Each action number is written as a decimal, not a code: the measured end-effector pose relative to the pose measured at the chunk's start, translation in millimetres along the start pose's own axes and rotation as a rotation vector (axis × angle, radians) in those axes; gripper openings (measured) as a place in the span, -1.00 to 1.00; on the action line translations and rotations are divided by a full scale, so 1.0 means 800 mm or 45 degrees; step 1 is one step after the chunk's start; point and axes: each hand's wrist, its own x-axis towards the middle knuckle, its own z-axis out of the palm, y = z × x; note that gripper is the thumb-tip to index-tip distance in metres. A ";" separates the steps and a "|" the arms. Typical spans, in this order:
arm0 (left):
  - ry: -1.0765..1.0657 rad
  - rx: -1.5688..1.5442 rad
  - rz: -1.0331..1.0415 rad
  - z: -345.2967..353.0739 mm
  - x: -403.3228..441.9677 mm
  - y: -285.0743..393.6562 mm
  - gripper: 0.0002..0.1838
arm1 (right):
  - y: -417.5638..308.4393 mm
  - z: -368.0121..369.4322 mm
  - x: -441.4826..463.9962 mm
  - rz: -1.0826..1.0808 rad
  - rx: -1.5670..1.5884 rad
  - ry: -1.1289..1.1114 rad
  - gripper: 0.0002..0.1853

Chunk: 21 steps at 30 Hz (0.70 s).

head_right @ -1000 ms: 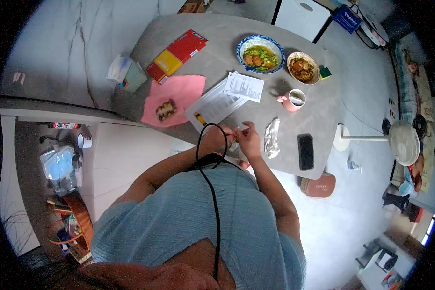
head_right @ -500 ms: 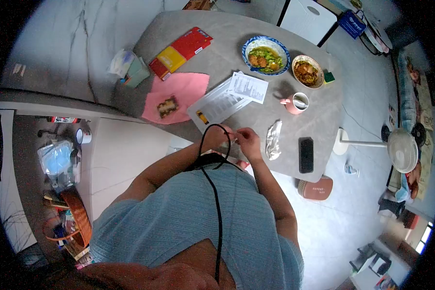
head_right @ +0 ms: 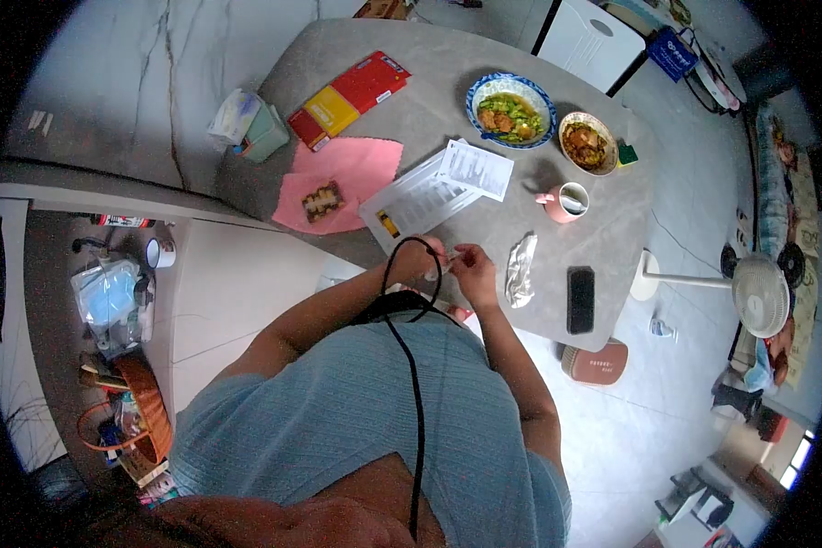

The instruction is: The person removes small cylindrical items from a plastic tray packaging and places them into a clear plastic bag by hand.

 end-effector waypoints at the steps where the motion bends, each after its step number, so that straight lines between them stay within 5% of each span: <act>1: -0.059 -0.013 -0.056 -0.003 0.000 0.000 -0.81 | 0.003 -0.001 0.001 -0.003 0.046 -0.020 -0.74; 2: -0.055 -0.014 -0.060 -0.006 -0.004 -0.002 -0.81 | 0.005 -0.001 0.001 -0.005 0.092 -0.039 -0.72; 4: 0.208 0.688 0.515 -0.012 -0.012 -0.005 -0.82 | 0.010 -0.004 0.001 -0.014 0.043 -0.019 -0.73; 8: 0.481 0.043 0.360 0.004 -0.002 -0.037 -0.77 | 0.003 0.001 -0.008 -0.096 -0.097 0.101 -0.77; 10: 0.498 -0.039 0.150 -0.015 -0.013 -0.013 -0.79 | -0.001 0.006 -0.007 -0.150 -0.136 0.128 -0.77; 14: 0.398 -0.131 0.189 -0.029 -0.013 -0.027 -0.82 | 0.015 0.006 0.002 -0.321 -0.250 0.205 -0.77; 17: 0.399 0.423 0.463 -0.055 -0.008 -0.080 -0.81 | 0.018 -0.002 0.001 -0.376 -0.392 0.237 -0.75; 21: 0.340 0.902 0.155 -0.054 0.003 -0.149 -0.74 | -0.014 -0.005 -0.011 -0.215 -0.382 0.237 -0.73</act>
